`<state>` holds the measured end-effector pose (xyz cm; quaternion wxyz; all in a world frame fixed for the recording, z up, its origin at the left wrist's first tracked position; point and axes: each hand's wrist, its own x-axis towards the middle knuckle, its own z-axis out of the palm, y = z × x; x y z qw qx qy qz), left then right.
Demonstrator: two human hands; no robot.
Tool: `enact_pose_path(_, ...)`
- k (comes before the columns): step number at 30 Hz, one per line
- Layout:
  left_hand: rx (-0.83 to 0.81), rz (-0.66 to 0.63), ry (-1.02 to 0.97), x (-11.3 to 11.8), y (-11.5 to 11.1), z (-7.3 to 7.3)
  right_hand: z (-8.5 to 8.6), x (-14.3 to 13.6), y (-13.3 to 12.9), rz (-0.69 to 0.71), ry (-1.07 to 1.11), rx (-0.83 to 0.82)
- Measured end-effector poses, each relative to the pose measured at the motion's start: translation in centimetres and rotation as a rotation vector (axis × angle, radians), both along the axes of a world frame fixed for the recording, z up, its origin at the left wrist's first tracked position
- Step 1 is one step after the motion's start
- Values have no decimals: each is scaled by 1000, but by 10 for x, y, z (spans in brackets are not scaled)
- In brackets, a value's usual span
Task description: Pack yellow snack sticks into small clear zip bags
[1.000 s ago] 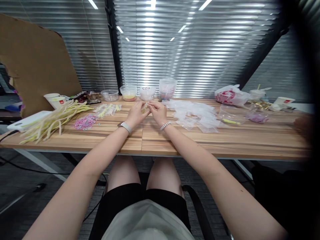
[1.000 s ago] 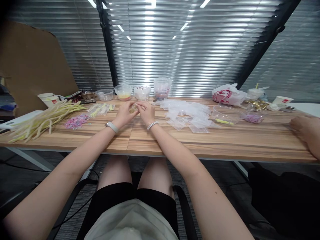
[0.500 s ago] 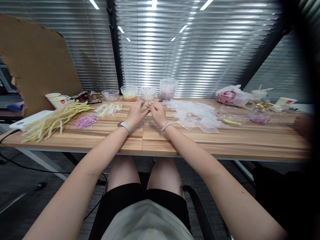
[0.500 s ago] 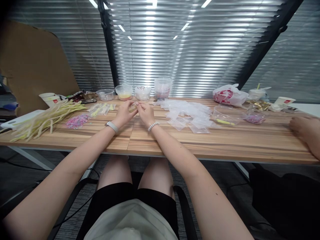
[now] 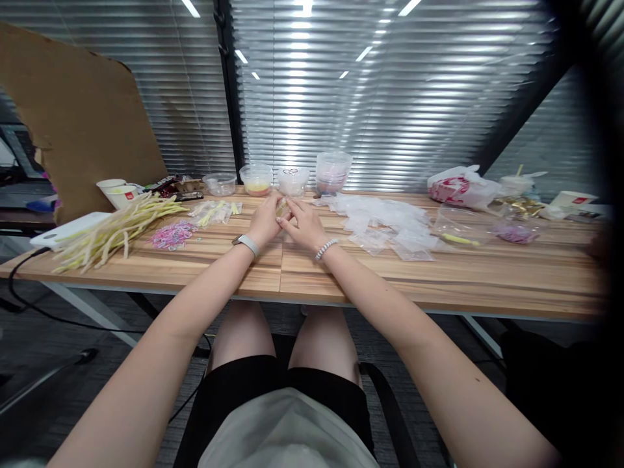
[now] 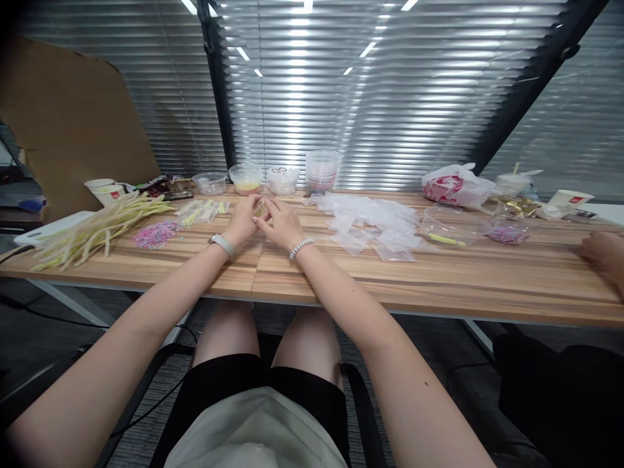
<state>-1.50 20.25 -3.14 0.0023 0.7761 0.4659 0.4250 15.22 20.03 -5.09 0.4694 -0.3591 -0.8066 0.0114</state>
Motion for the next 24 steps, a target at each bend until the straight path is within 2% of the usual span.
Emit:
enact_pose_path(3,-42,72,40,0,-5,5,1,0,-3,-13,-14,-19)
enact_pose_path(5,-72,203,100,-3,-5,12,2,0,-4,-13,-28,-2)
enact_pose_path(7,-103,386,149,-14,-1,20,2,1,-5,-18,-48,20)
enact_pose_path(10,-155,651,169,-49,15,24,3,-3,-10,-6,-86,51)
enact_pose_path(14,-277,914,93,-110,36,10,2,-18,-24,65,-170,83)
enact_pose_path(16,-403,929,81,-129,40,2,2,-26,-31,104,-209,84)
enact_pose_path(18,-426,934,86,-132,39,-2,3,-32,-37,144,-235,87)
enact_pose_path(21,-272,918,100,-108,28,3,3,-34,-41,189,-256,108)
enact_pose_path(22,-205,872,112,-96,22,7,4,-34,-42,204,-258,118)
enact_pose_path(24,-115,699,148,-68,10,16,4,-35,-44,236,-256,136)
